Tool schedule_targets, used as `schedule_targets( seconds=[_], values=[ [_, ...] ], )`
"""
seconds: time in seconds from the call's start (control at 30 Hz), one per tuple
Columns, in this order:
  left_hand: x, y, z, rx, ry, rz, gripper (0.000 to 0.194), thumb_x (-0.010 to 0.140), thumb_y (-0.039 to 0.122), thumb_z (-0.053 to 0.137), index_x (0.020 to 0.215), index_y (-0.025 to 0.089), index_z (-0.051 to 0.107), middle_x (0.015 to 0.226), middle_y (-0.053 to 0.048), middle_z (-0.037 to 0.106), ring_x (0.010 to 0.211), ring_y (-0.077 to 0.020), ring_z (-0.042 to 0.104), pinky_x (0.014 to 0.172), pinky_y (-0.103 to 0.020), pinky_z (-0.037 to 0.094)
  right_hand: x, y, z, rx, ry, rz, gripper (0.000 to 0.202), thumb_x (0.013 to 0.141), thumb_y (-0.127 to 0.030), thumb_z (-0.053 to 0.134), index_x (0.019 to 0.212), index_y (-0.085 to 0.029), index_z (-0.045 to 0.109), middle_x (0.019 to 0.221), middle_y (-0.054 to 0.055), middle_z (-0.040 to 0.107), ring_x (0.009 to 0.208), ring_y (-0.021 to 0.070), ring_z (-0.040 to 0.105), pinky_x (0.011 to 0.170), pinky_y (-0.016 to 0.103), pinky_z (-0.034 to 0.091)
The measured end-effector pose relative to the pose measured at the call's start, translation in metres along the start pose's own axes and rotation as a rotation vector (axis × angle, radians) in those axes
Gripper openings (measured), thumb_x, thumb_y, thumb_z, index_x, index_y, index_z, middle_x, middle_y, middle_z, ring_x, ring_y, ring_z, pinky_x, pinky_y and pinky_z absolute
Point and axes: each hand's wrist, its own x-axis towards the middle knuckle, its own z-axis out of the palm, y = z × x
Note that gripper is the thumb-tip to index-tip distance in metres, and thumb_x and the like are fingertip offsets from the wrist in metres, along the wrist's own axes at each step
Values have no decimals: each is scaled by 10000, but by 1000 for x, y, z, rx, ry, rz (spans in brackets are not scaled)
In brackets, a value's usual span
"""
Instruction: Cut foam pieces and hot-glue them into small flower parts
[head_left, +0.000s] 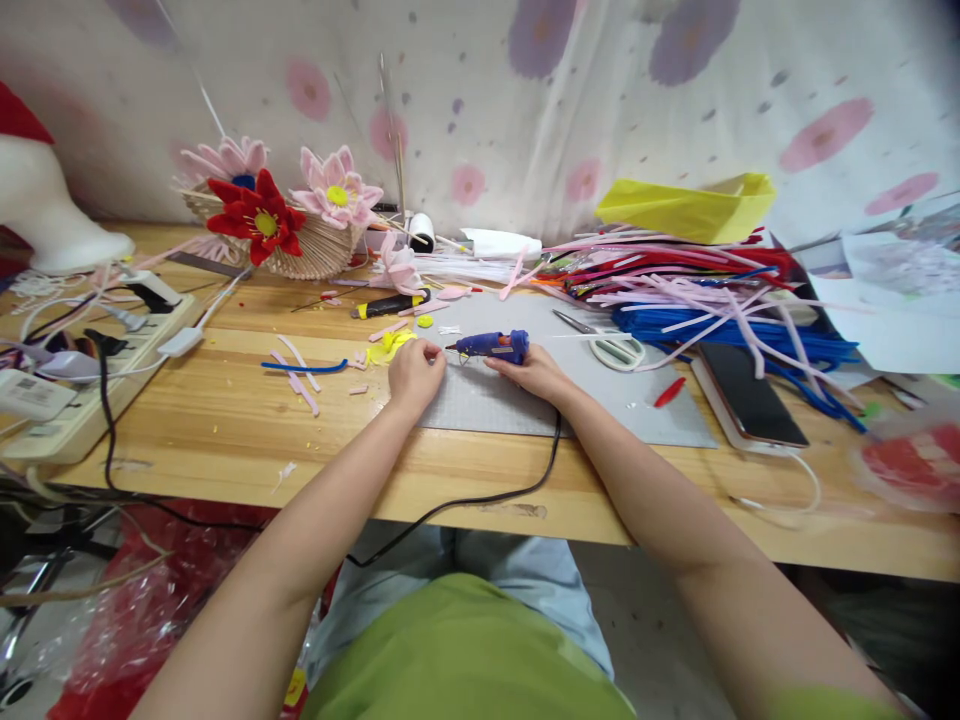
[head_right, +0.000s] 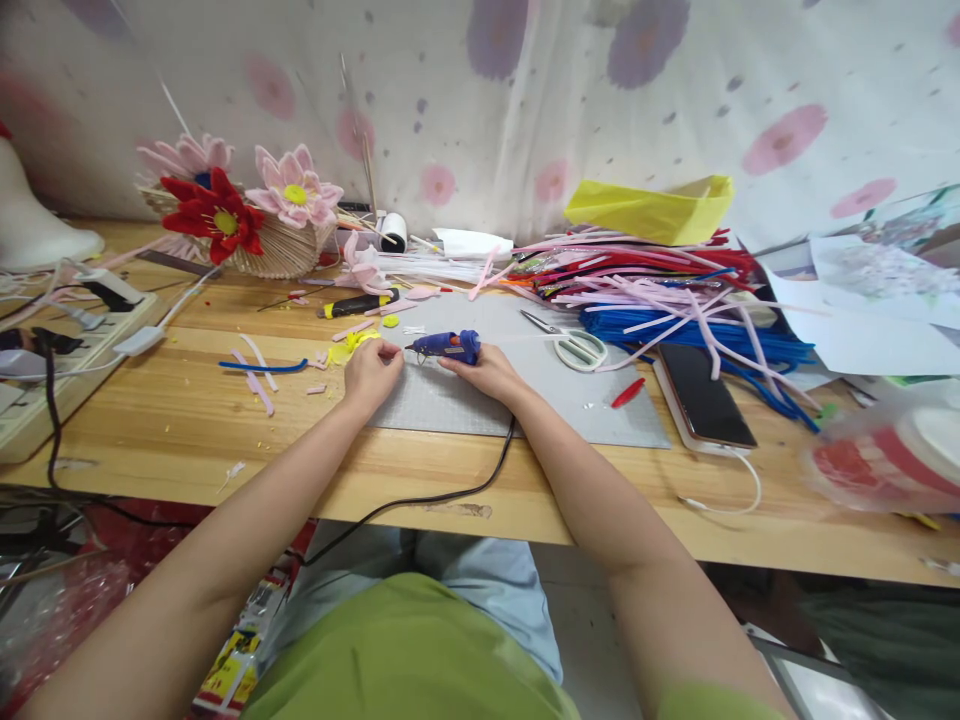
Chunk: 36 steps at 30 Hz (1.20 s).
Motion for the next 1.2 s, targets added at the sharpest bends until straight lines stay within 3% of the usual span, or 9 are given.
schedule_targets(
  seconds=[0.17, 0.6, 1.2],
  values=[
    [0, -1, 0, 8, -2, 9, 93, 771, 261, 520, 729, 215, 589, 844, -45, 649, 861, -193, 590, 783, -325, 437, -1, -2, 0, -2, 3, -13, 536, 723, -540, 596, 1084, -149, 661, 612, -15, 540, 645, 132, 496, 637, 259, 417],
    [0, 0, 0, 21, -13, 27, 94, 771, 256, 517, 734, 209, 590, 839, -42, 645, 860, -185, 584, 785, -317, 430, -3, -6, -1, -32, 3, 2, 499, 726, -531, 593, 1021, -139, 680, 583, -22, 510, 632, 130, 479, 645, 260, 413],
    [-1, 1, -1, -7, -7, 83, 81, 783, 229, 516, 760, 202, 589, 857, -45, 638, 876, -183, 578, 803, -318, 427, -1, -1, -2, -42, 32, -7, 497, 740, -528, 595, 1068, -163, 674, 703, 11, 633, 693, 153, 557, 665, 270, 425]
  ],
)
